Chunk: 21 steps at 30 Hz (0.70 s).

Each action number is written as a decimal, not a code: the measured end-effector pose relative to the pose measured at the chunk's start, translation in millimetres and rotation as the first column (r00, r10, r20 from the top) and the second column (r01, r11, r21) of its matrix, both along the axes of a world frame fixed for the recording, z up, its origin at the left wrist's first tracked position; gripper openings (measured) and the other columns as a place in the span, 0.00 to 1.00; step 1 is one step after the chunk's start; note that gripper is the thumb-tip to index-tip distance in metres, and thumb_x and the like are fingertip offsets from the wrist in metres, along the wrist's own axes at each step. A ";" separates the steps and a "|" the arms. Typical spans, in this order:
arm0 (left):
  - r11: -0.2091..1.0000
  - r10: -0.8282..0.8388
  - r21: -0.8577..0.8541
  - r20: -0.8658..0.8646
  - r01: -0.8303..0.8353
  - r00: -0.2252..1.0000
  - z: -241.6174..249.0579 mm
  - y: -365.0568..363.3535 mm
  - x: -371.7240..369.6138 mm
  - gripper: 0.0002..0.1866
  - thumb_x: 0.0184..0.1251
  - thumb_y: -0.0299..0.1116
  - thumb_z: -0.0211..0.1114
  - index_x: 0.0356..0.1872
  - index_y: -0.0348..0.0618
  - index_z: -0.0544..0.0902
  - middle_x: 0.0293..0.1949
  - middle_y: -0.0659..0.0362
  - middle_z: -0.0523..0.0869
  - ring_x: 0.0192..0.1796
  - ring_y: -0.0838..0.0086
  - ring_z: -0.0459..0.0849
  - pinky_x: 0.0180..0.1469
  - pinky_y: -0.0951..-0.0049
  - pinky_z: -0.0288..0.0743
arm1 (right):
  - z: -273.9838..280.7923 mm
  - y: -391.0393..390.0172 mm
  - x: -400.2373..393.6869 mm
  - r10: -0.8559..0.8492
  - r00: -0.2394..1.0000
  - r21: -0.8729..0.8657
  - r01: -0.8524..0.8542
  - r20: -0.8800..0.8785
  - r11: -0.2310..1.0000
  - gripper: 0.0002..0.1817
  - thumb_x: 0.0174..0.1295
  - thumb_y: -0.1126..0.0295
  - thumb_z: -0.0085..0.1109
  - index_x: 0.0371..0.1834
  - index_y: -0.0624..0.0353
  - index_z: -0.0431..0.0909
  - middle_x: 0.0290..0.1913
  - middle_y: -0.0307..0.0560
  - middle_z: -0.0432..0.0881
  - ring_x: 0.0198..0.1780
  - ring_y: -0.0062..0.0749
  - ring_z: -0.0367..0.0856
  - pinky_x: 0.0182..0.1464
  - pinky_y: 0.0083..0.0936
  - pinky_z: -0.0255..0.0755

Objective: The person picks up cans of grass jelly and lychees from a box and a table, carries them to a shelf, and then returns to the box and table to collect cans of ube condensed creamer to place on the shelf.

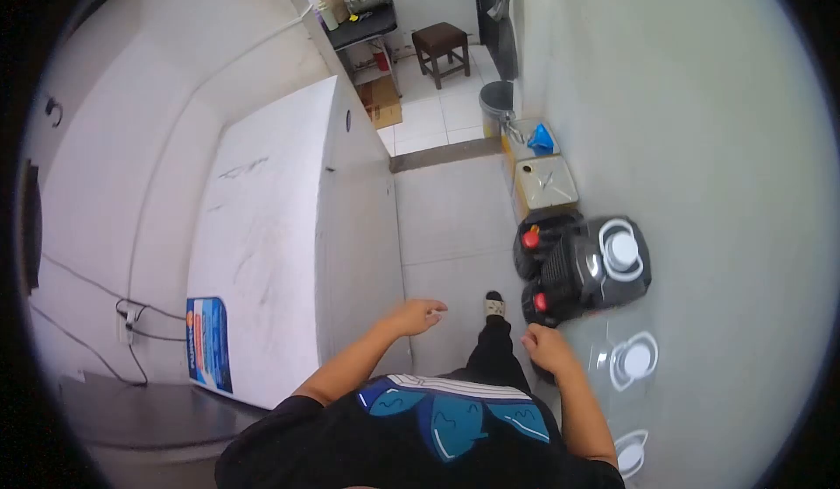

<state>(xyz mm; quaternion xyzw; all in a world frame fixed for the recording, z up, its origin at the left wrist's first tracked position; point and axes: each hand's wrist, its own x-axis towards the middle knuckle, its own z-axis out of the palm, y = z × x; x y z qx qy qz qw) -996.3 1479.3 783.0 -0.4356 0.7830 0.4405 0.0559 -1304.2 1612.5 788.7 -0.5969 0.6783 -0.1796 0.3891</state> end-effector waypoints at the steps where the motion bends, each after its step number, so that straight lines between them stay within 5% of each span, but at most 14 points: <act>1: 0.993 -0.013 0.116 -0.041 0.017 0.999 -22.9 -23.5 -7.8 0.20 0.65 0.37 0.60 0.57 0.43 0.77 0.54 0.52 0.81 0.55 0.63 0.80 0.58 0.65 0.71 | -10.2 -22.4 -8.3 0.022 1.000 -0.004 -0.022 0.009 1.000 0.12 0.58 0.64 0.59 0.31 0.62 0.75 0.31 0.59 0.80 0.38 0.57 0.79 0.40 0.43 0.72; 5: 0.855 0.008 0.501 -0.266 0.131 0.964 -72.7 -80.0 -41.9 0.21 0.69 0.40 0.55 0.62 0.47 0.74 0.59 0.54 0.78 0.62 0.67 0.74 0.64 0.70 0.64 | -1.2 -149.3 -26.5 0.183 0.983 0.033 -0.183 0.001 0.983 0.10 0.58 0.65 0.58 0.33 0.61 0.77 0.32 0.58 0.81 0.38 0.54 0.80 0.41 0.41 0.73; 8: 0.703 0.134 0.702 -0.285 0.112 0.949 -67.4 -139.1 -46.5 0.24 0.75 0.45 0.48 0.64 0.41 0.71 0.63 0.55 0.74 0.64 0.70 0.70 0.66 0.70 0.61 | 16.4 -250.5 -37.9 0.263 0.965 -0.006 -0.263 -0.003 0.965 0.10 0.58 0.66 0.58 0.34 0.62 0.77 0.33 0.57 0.81 0.39 0.52 0.80 0.42 0.40 0.72; 12: 0.687 0.174 0.677 -0.505 0.263 0.845 33.8 -246.4 -66.8 0.22 0.75 0.39 0.47 0.64 0.40 0.72 0.61 0.58 0.76 0.62 0.75 0.71 0.65 0.76 0.60 | 31.9 -387.9 -48.1 0.333 0.943 -0.036 -0.334 -0.018 0.942 0.10 0.58 0.66 0.58 0.35 0.62 0.77 0.33 0.57 0.81 0.39 0.53 0.80 0.42 0.41 0.72; 21: 0.785 0.324 0.620 -0.421 0.008 0.847 -22.3 -524.5 -65.8 0.13 0.71 0.37 0.55 0.41 0.38 0.81 0.39 0.63 0.83 0.42 0.81 0.78 0.47 0.79 0.71 | -5.6 -641.4 -46.5 0.191 0.982 -0.065 -0.190 -0.001 0.980 0.08 0.59 0.68 0.58 0.33 0.63 0.78 0.32 0.57 0.81 0.36 0.51 0.80 0.40 0.37 0.73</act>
